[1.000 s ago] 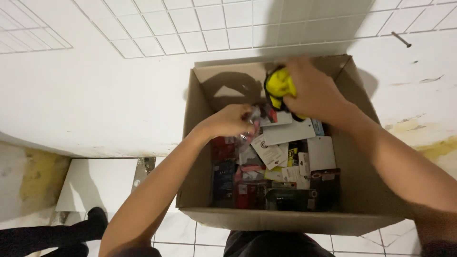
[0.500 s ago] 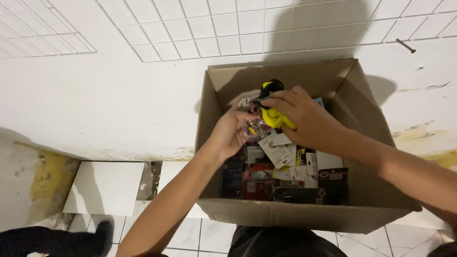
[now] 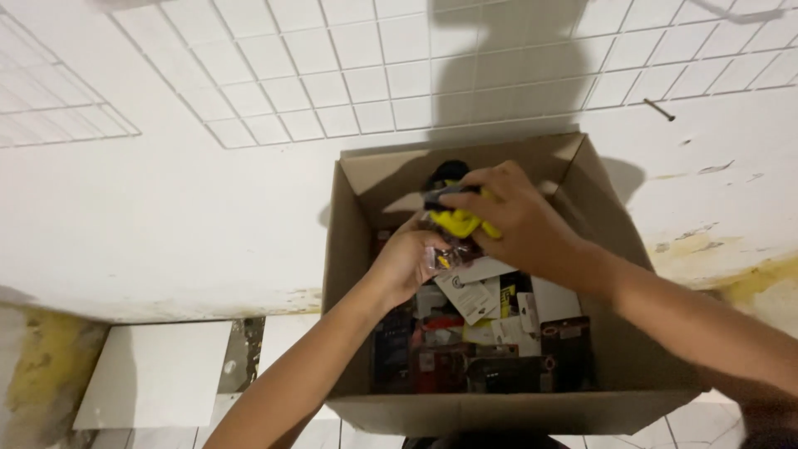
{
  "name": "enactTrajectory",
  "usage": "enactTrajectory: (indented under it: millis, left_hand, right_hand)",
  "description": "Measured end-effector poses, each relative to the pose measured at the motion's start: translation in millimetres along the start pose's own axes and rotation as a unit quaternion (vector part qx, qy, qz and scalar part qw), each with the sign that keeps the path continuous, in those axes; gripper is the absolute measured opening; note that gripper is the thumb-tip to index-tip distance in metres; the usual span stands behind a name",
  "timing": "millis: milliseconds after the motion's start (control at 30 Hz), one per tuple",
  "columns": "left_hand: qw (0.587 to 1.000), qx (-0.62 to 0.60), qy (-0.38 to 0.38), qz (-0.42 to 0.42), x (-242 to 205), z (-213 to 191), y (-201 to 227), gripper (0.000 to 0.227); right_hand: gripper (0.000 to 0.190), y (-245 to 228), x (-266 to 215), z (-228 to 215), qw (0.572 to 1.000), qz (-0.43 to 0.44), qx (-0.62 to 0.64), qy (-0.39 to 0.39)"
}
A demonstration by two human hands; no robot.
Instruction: The person wipes the packaging of various hardware items with a cloth. They pick up items from a cardboard box, wipe them with a cloth, and place them on a wall grid. The items include a red and black package and a clear plastic package.
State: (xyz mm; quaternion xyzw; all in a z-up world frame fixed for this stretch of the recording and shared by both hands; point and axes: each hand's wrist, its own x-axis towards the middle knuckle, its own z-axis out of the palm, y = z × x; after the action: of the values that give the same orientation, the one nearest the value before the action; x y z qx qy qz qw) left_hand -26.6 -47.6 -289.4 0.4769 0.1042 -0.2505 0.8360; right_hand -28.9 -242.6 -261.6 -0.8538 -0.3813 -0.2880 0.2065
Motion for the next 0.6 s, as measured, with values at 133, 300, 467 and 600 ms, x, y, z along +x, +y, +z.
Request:
enactTrajectory:
  millis: [133,300,467,600]
  left_hand:
    - [0.997,-0.019,0.037,0.057,-43,28,50,0.047]
    - [0.997,0.051,0.048,0.015,-33,32,58,0.021]
    - [0.998,0.032,0.022,0.045,-16,28,57,0.03]
    - [0.998,-0.011,0.012,0.064,-29,34,71,0.038]
  right_hand:
    - [0.039,-11,-3,-16,0.999,0.002,-0.036,-0.034]
    - [0.046,5,-5,-11,0.997,0.048,0.022,-0.061]
    - [0.053,13,-1,-13,0.998,0.0,-0.061,-0.029]
    - [0.048,28,-20,0,0.995,0.029,-0.04,-0.085]
